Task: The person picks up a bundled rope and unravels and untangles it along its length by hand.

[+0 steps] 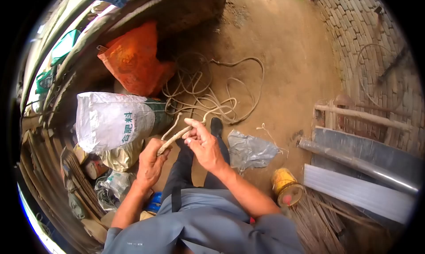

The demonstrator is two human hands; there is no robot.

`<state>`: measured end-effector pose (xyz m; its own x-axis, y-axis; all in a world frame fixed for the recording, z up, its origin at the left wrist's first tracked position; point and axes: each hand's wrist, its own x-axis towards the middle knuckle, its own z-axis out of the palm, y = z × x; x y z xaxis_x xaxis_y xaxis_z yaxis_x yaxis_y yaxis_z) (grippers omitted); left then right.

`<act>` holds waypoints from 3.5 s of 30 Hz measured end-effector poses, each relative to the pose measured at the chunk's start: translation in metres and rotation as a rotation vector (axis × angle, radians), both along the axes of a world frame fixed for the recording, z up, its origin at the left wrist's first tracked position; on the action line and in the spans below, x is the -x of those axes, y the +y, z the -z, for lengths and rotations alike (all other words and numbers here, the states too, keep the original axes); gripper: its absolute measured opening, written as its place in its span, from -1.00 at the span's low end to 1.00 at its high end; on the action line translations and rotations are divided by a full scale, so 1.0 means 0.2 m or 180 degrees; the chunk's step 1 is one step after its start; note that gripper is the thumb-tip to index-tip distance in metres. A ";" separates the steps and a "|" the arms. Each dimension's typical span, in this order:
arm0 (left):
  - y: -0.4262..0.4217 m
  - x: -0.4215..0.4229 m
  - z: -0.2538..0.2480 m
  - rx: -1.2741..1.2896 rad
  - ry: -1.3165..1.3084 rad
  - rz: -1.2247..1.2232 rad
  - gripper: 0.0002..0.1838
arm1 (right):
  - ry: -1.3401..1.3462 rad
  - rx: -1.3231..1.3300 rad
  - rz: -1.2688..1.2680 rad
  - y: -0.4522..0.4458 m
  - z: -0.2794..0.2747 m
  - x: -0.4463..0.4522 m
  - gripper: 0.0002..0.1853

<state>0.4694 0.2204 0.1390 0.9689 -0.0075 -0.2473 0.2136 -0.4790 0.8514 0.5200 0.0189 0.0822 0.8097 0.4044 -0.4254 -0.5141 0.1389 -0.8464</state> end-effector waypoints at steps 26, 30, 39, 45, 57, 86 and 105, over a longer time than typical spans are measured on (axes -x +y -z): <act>1.17 0.55 -0.89 0.1853 -0.1812 -0.1761 -0.75 | -0.3039 0.2989 0.0153 -0.16 -0.24 -0.17 -0.68; 1.25 0.53 -0.88 0.1899 -0.1952 -0.1877 -0.74 | -0.3289 0.3186 0.0735 -0.26 -0.92 -0.23 -0.66; 1.20 0.61 -0.85 0.0900 -0.1716 -0.2479 -0.70 | -0.4020 0.2373 0.0694 -0.14 -1.42 -0.27 -0.63; 1.10 0.53 -0.86 0.0427 -0.1515 -0.2271 -0.68 | -0.2986 0.2166 0.0526 -0.28 -1.39 -0.25 -0.72; 0.86 0.40 -0.68 0.0224 -0.1115 -0.1838 -0.62 | -0.2951 0.1714 0.0613 -0.26 -1.60 -0.08 -0.82; 1.02 0.41 -0.72 -0.0068 -0.1409 -0.1634 -0.80 | -0.1434 0.1715 -0.0051 -0.33 -0.79 0.01 -0.63; -0.09 0.26 -0.62 0.0787 0.0215 0.0811 -0.61 | -0.0410 -0.0558 -0.1303 0.32 -1.31 0.00 -0.77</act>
<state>0.4169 0.2029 0.2635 0.9098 -0.3142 -0.2714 0.1737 -0.3056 0.9362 0.5204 0.0833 0.3444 0.6102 0.7587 -0.2283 -0.4486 0.0933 -0.8888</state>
